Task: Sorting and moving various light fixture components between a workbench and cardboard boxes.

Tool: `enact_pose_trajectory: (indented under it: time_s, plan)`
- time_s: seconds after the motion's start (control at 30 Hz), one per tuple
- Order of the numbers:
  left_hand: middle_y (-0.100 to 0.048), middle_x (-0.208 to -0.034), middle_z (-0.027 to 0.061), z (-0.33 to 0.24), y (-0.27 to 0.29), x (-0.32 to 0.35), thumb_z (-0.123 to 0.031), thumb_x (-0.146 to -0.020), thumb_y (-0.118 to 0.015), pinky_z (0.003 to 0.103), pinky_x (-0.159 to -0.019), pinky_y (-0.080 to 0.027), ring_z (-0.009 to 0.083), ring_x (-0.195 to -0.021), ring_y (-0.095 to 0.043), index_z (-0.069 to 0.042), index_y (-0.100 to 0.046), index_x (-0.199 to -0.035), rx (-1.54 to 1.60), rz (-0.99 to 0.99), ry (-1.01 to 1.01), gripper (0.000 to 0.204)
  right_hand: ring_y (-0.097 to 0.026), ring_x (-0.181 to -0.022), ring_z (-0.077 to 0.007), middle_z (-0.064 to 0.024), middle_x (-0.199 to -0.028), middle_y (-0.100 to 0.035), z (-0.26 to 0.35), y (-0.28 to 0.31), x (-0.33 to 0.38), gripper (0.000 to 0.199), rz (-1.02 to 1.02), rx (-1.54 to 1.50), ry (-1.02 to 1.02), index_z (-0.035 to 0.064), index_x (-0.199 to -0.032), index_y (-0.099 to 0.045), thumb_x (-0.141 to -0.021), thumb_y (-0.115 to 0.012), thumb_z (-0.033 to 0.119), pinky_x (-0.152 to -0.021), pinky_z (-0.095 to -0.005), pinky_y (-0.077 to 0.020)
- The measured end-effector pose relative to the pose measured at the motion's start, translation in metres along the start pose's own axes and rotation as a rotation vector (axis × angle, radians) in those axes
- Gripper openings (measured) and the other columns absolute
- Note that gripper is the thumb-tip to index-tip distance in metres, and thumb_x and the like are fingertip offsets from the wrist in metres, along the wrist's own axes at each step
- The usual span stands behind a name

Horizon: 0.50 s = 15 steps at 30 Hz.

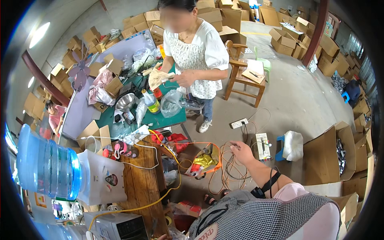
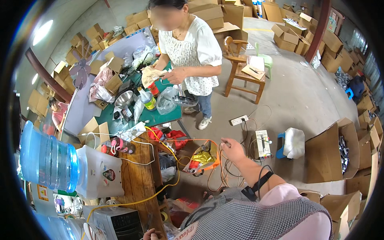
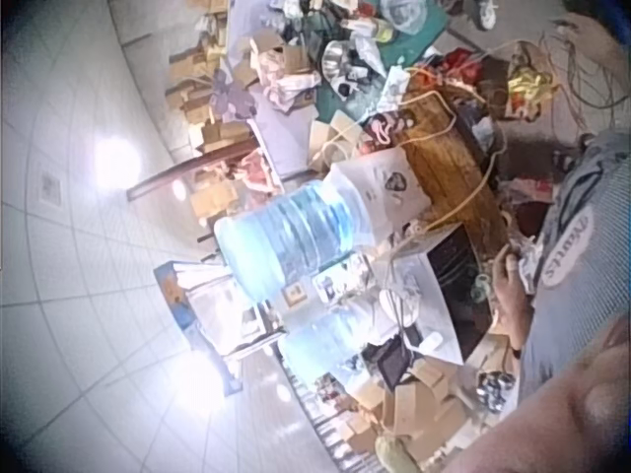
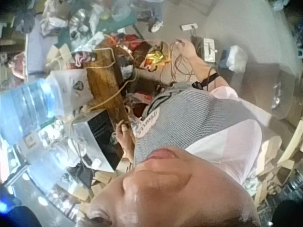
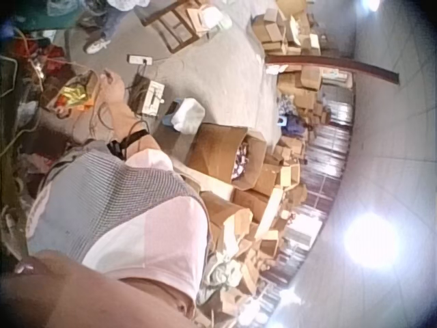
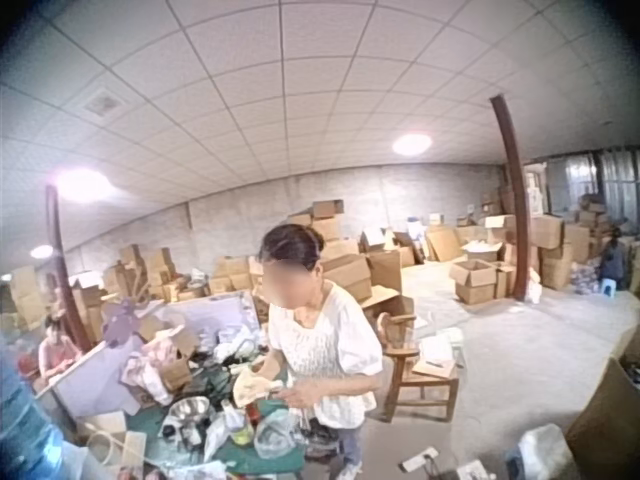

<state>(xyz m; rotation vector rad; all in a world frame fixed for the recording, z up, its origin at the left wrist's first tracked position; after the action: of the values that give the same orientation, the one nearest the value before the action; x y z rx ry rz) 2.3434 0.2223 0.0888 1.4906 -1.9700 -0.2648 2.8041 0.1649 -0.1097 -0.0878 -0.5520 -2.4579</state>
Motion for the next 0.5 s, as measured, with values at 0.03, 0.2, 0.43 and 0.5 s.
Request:
enact_pose_trajectory:
  time_s: [0.03,0.2,0.43,0.5]
  plan:
    - [-0.065,-0.099,0.0103,0.003,-0.002,0.002,-0.010,-0.094,-0.047,0.030,-0.081,-0.047,0.0203,-0.089,-0.060,-0.001,-0.062,-0.112,0.025,-0.005,0.018,0.025,-0.064,-0.091,-0.0234,-0.0147,-0.109,-0.064,0.001,0.002,0.000,0.038,-0.004,0.001,-0.008,0.0073,-0.119,-0.062,-0.086,-0.061,0.026,-0.084,-0.0332,-0.0489]
    - [-0.064,-0.101,0.0109,0.005,-0.011,0.012,-0.009,-0.094,-0.047,0.031,-0.081,-0.048,0.0212,-0.091,-0.060,0.000,-0.061,-0.112,0.172,-0.019,0.040,0.025,-0.064,-0.089,-0.0228,-0.0148,-0.106,-0.064,-0.006,0.008,-0.001,0.038,0.009,-0.021,0.000,0.0070,-0.119,-0.062,-0.086,-0.061,0.026,-0.083,-0.0329,-0.0489]
    - [-0.064,-0.102,0.0112,0.007,-0.015,0.019,-0.012,-0.093,-0.050,0.032,-0.080,-0.050,0.0220,-0.090,-0.060,0.000,-0.063,-0.111,0.103,-0.053,0.071,0.025,-0.065,-0.087,-0.0235,-0.0159,-0.106,-0.063,0.010,0.008,-0.007,0.036,0.012,0.073,0.035,0.0059,-0.118,-0.062,-0.087,-0.061,0.024,-0.081,-0.0338,-0.0500]
    - [-0.064,-0.103,0.0116,0.007,-0.015,0.020,-0.012,-0.092,-0.050,0.033,-0.079,-0.050,0.0224,-0.090,-0.060,0.000,-0.063,-0.111,0.096,-0.050,0.086,0.026,-0.065,-0.087,-0.0239,-0.0163,-0.106,-0.063,0.019,0.004,-0.016,0.036,0.008,0.050,0.083,0.0056,-0.117,-0.061,-0.087,-0.061,0.024,-0.080,-0.0339,-0.0500]
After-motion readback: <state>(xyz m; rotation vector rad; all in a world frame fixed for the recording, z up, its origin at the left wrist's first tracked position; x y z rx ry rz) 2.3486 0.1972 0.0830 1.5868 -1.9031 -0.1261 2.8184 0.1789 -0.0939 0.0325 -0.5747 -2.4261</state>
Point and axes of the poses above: each hand's wrist, its own x-axis away from the middle knuckle, its own y-axis out of the back of the hand, z = x × y, the point moved 1 cm from there along -x, towards the middle knuckle
